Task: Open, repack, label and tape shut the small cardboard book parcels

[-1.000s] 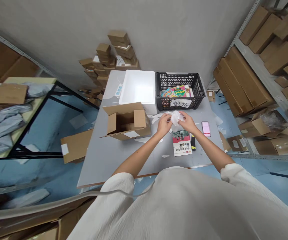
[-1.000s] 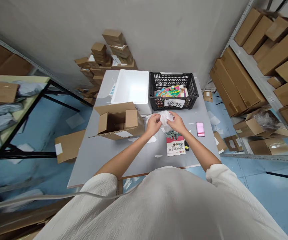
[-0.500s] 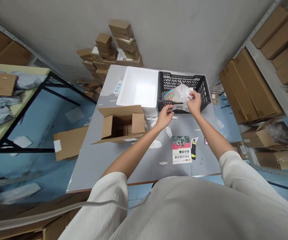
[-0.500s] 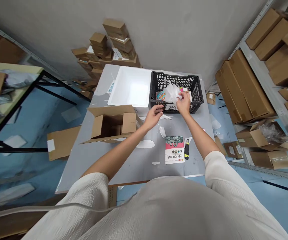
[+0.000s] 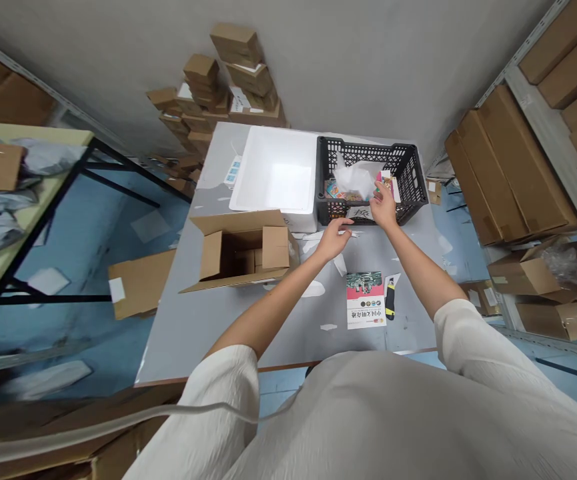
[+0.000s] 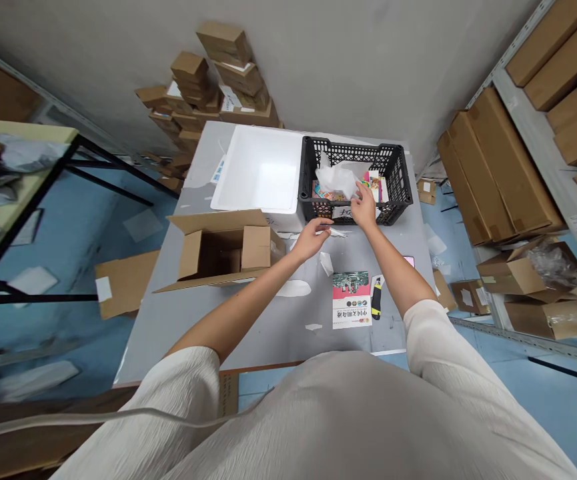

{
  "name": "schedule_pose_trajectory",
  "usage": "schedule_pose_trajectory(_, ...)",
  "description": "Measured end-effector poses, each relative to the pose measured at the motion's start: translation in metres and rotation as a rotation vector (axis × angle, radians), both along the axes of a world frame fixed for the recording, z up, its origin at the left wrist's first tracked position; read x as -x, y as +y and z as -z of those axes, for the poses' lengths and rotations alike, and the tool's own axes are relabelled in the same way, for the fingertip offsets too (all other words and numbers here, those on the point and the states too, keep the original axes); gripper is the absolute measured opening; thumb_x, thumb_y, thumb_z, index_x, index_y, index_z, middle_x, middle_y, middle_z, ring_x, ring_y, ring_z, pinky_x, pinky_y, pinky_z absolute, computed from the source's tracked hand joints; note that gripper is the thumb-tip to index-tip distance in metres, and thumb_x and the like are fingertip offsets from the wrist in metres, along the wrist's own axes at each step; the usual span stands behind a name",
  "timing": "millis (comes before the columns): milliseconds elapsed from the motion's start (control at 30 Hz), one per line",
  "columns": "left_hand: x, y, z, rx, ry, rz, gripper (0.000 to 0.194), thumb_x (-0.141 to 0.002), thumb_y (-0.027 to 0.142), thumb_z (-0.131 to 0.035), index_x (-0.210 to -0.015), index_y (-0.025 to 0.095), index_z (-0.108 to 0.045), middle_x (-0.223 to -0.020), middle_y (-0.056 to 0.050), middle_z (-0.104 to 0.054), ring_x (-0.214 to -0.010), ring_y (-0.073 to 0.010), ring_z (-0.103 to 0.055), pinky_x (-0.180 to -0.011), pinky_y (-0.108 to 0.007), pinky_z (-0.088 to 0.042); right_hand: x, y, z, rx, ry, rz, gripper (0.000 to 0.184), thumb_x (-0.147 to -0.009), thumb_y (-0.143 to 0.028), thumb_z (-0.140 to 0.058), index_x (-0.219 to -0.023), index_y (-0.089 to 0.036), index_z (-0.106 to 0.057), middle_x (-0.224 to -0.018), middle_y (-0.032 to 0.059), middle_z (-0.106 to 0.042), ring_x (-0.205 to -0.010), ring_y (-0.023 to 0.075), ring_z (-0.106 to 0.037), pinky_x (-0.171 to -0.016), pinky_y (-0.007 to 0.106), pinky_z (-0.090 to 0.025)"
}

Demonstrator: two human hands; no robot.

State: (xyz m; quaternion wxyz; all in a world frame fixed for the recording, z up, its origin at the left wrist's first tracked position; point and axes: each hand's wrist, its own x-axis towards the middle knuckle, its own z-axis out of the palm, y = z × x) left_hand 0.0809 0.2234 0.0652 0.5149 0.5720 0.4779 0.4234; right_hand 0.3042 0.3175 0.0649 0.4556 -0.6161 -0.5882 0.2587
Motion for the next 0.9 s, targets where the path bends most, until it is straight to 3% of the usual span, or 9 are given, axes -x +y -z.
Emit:
schedule_pose_trajectory(100,-0.002,-0.003,0.007,0.021,0.003,0.014,0.029,-0.086,0.017,-0.073,-0.114,0.022,-0.080,-0.129,-0.009,-0.075,-0.108,-0.0243,-0.075,-0.106,-0.041,-0.060,-0.007,-0.017,0.002,0.032,0.018,-0.027,0.058,-0.088,-0.035,-0.072,-0.145,-0.021,-0.073,-0.162,0.0197,-0.059,-0.123,0.0320,-0.072,-0.114,0.052,-0.061)
schedule_pose_trajectory(233,-0.006,-0.006,0.013,0.054,0.007,0.021,0.028,-0.085,0.016,-0.073,-0.111,0.022,-0.080,-0.128,-0.009,-0.076,-0.106,-0.0244,-0.076,-0.105,-0.042,-0.059,-0.014,-0.041,0.002,0.082,0.032,-0.056,0.048,-0.089,-0.036,-0.072,-0.134,-0.021,-0.077,-0.154,0.0196,-0.064,-0.119,0.0311,-0.074,-0.119,0.053,-0.058)
schedule_pose_trajectory(367,-0.009,-0.011,0.019,0.069,-0.010,0.006,0.027,-0.083,0.017,-0.075,-0.108,0.023,-0.080,-0.124,-0.008,-0.079,-0.105,-0.0246,-0.076,-0.107,-0.042,-0.059,-0.018,-0.066,0.006,0.090,0.027,-0.050,0.037,-0.090,-0.037,-0.070,-0.122,-0.021,-0.080,-0.141,0.0167,-0.072,-0.118,0.0306,-0.072,-0.115,0.049,-0.060)
schedule_pose_trajectory(500,-0.008,-0.030,0.031,0.135,-0.010,0.011,0.025,-0.080,0.018,-0.076,-0.105,0.023,-0.080,-0.119,-0.007,-0.082,-0.103,-0.0248,-0.075,-0.106,-0.043,-0.059,-0.027,-0.105,0.016,0.157,0.062,-0.032,0.035,-0.085,-0.035,-0.071,-0.115,-0.022,-0.082,-0.134,0.0140,-0.077,-0.107,0.0289,-0.073,-0.111,0.050,-0.060)
schedule_pose_trajectory(667,0.000,-0.072,0.059,0.269,0.022,-0.004,0.024,-0.078,0.018,-0.077,-0.101,0.022,-0.080,-0.116,-0.009,-0.081,-0.105,-0.0263,-0.074,-0.105,-0.045,-0.059,-0.042,-0.176,0.040,0.318,0.099,-0.035,0.034,-0.081,-0.034,-0.069,-0.110,-0.022,-0.082,-0.127,0.0110,-0.081,-0.098,0.0264,-0.074,-0.109,0.050,-0.059)
schedule_pose_trajectory(900,-0.003,-0.124,0.108,0.420,0.054,0.011,0.025,-0.077,0.023,-0.078,-0.103,0.021,-0.079,-0.114,-0.009,-0.082,-0.106,-0.0247,-0.075,-0.109,-0.046,-0.058,-0.051,-0.270,0.082,0.591,0.143,-0.004,0.030,-0.081,-0.027,-0.067,-0.107,-0.021,-0.082,-0.114,0.0091,-0.084,-0.101,0.0271,-0.077,-0.108,0.050,-0.061)
